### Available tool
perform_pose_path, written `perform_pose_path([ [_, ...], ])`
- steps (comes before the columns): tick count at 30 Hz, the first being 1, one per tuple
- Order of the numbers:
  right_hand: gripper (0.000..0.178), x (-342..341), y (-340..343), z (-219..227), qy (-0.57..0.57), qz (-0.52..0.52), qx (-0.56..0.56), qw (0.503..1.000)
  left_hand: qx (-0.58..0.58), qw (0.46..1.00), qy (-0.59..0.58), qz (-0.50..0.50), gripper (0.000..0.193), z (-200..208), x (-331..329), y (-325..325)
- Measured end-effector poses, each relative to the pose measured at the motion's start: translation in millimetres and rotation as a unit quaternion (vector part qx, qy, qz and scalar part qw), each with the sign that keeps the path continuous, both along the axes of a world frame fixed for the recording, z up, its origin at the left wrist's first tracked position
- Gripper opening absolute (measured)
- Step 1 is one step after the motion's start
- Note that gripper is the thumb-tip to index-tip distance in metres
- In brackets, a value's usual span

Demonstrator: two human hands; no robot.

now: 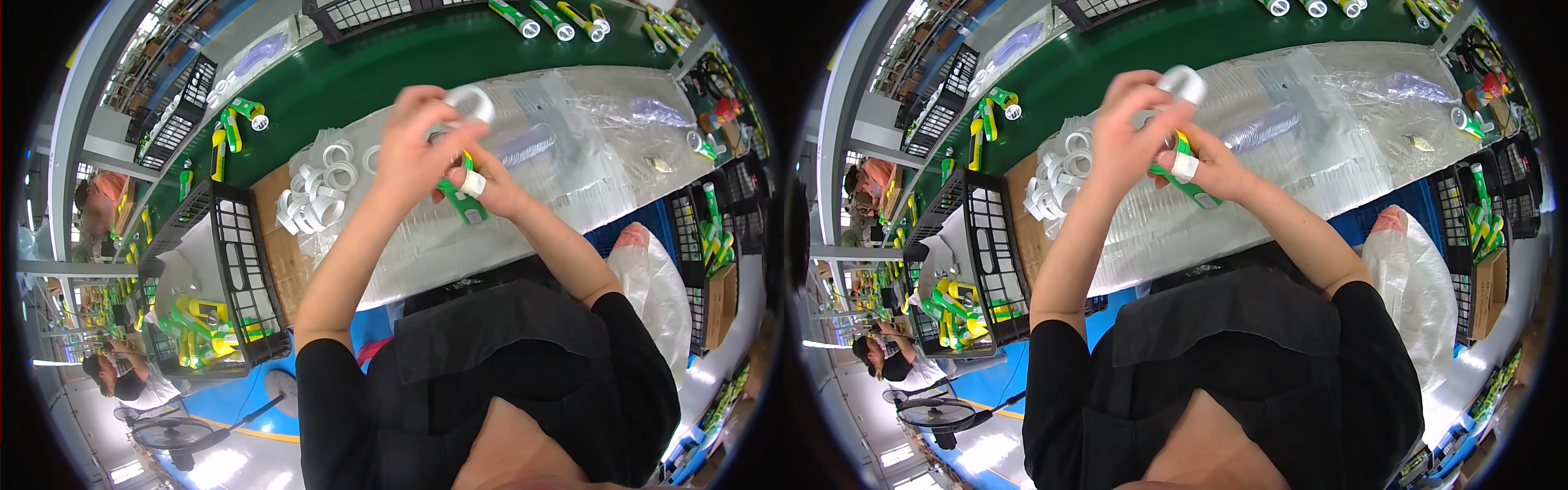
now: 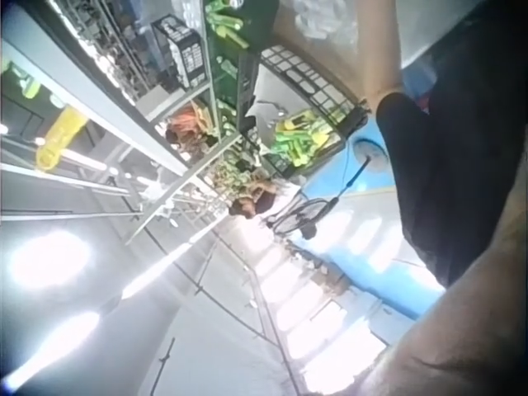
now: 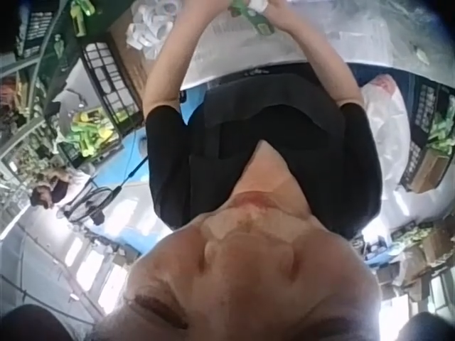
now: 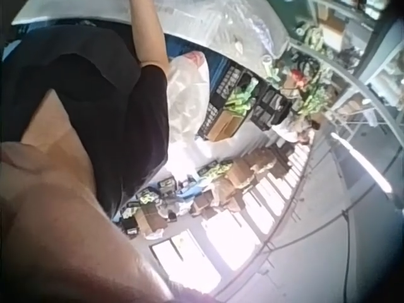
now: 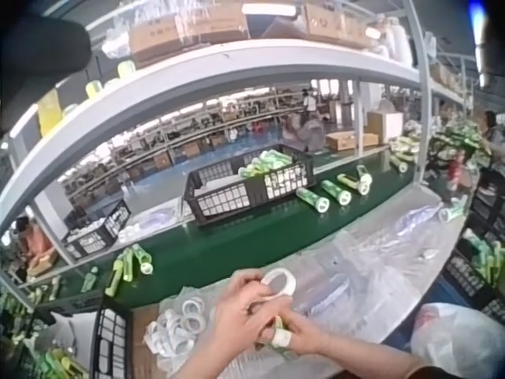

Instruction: Assembling the front lens and reflector components into flashlight bodies on a factory production line.

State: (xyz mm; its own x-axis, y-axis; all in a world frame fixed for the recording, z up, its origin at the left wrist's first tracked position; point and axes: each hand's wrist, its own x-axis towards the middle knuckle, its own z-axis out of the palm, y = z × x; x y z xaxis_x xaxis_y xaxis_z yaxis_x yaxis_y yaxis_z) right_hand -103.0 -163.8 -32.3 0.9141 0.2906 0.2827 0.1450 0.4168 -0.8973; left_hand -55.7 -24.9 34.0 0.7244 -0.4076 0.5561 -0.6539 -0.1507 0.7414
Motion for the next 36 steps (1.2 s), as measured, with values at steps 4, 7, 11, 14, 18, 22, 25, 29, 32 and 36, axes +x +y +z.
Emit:
perform_pose_path([
  [4, 0.038, 2.3, 0.6, 0.4, -0.015, 0.028, -0.032, 0.999, 0.059, 0.997, -0.029, -0.036, 0.022, -7.9, 12.5, -3.1],
  [7, 0.037, 1.0, -0.7, -2.9, -0.017, 0.015, -0.046, 0.999, 0.065, 0.996, -0.058, -0.024, 0.019, -3.9, 6.7, -3.7],
  [11, 0.037, 0.1, 7.9, -0.8, -0.004, -0.022, 0.003, 1.0, -0.082, 0.996, 0.017, 0.003, 0.018, -4.3, 10.6, 5.8],
  [14, 0.046, 1.8, 4.1, -5.3, -0.03, -0.019, -0.009, 0.999, -0.079, 0.997, 0.017, 0.009, 0.015, -2.3, -7.8, 20.4],
  [18, 0.041, 1.2, 2.9, 2.1, -0.014, -0.023, -0.006, 1.0, 0.009, 0.996, -0.091, 0.009, 0.023, -15.9, -17.2, 37.8],
  [22, 0.042, 3.1, -1.9, -0.7, -0.059, -0.02, -0.017, 0.998, 0.053, 0.988, -0.142, 0.015, 0.03, -14.7, -18.4, 39.6],
  [25, 0.049, 3.5, -8.6, 5.7, -0.092, -0.048, -0.069, 0.992, 0.067, 0.986, -0.152, 0.011, 0.031, -9.1, -18.6, 42.4],
  [29, 0.053, 3.3, -26.2, 26.9, -0.172, -0.053, -0.091, 0.979, 0.112, 0.982, -0.153, 0.0, 0.033, 4.9, -21.3, 40.8],
  [32, 0.045, 8.4, -61.8, 49.4, -0.355, -0.112, -0.366, 0.853, 0.118, 0.981, -0.155, -0.022, 0.036, 5.6, -25.0, 33.6],
  [36, 0.036, 3.9, -73.7, 88.0, -0.342, -0.105, -0.443, 0.822, 0.091, 0.988, -0.122, -0.039, 0.041, -7.3, -29.9, 20.2],
])
